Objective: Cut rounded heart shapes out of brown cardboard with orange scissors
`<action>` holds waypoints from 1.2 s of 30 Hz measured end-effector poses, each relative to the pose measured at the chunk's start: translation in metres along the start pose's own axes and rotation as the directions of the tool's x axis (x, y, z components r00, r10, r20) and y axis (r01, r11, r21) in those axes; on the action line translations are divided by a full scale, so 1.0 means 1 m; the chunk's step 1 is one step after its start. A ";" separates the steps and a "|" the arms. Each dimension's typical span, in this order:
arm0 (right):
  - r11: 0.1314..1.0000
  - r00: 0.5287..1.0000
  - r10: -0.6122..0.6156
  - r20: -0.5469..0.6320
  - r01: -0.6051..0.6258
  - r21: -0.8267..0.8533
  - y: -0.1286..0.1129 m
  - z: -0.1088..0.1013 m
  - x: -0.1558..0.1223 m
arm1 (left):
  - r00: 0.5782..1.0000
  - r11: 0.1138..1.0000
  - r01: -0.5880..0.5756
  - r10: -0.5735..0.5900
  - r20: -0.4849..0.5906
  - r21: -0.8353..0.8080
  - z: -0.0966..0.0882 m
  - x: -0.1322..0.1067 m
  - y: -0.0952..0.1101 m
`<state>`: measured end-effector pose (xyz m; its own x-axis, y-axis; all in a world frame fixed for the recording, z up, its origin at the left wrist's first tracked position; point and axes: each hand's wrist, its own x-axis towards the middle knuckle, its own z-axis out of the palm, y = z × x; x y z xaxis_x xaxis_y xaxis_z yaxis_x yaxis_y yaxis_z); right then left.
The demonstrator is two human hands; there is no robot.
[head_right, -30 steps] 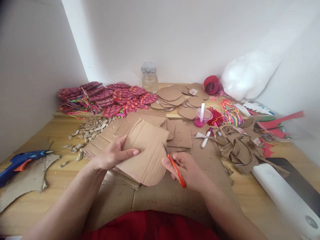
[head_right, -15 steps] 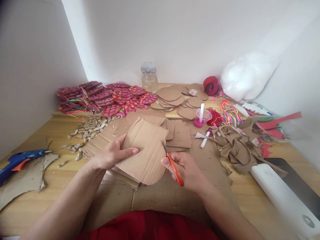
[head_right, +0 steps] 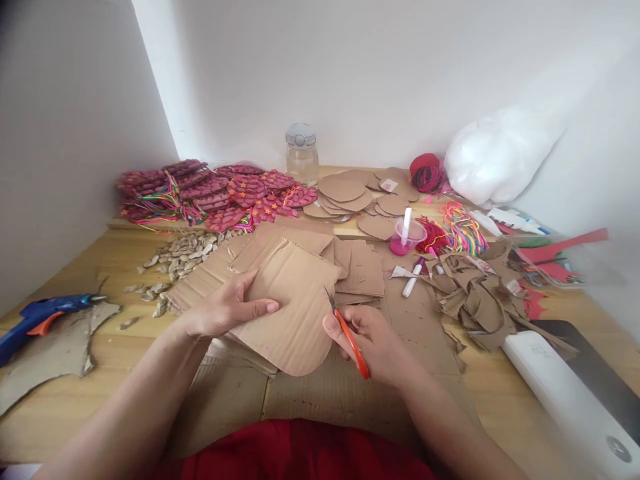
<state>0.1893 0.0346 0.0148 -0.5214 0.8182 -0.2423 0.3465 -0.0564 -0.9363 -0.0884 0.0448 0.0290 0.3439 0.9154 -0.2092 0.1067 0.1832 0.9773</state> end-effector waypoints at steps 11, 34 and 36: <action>0.998 0.997 0.056 -0.051 -0.054 0.027 0.002 0.002 0.002 | 1.000 1.000 -0.013 0.013 -0.027 -0.003 -0.001 -0.001 0.003; 0.988 0.992 0.122 0.002 -0.122 0.097 0.003 0.004 0.003 | 0.999 0.998 -0.007 0.004 0.050 0.070 -0.004 0.000 0.004; 0.989 0.992 0.124 -0.028 -0.121 0.085 0.000 0.005 0.003 | 0.999 0.998 -0.016 0.014 0.039 0.054 -0.005 0.000 0.003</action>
<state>0.1841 0.0341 0.0133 -0.4524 0.8206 -0.3491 0.3393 -0.2037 -0.9184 -0.0925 0.0473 0.0318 0.3816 0.9031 -0.1968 0.1516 0.1489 0.9772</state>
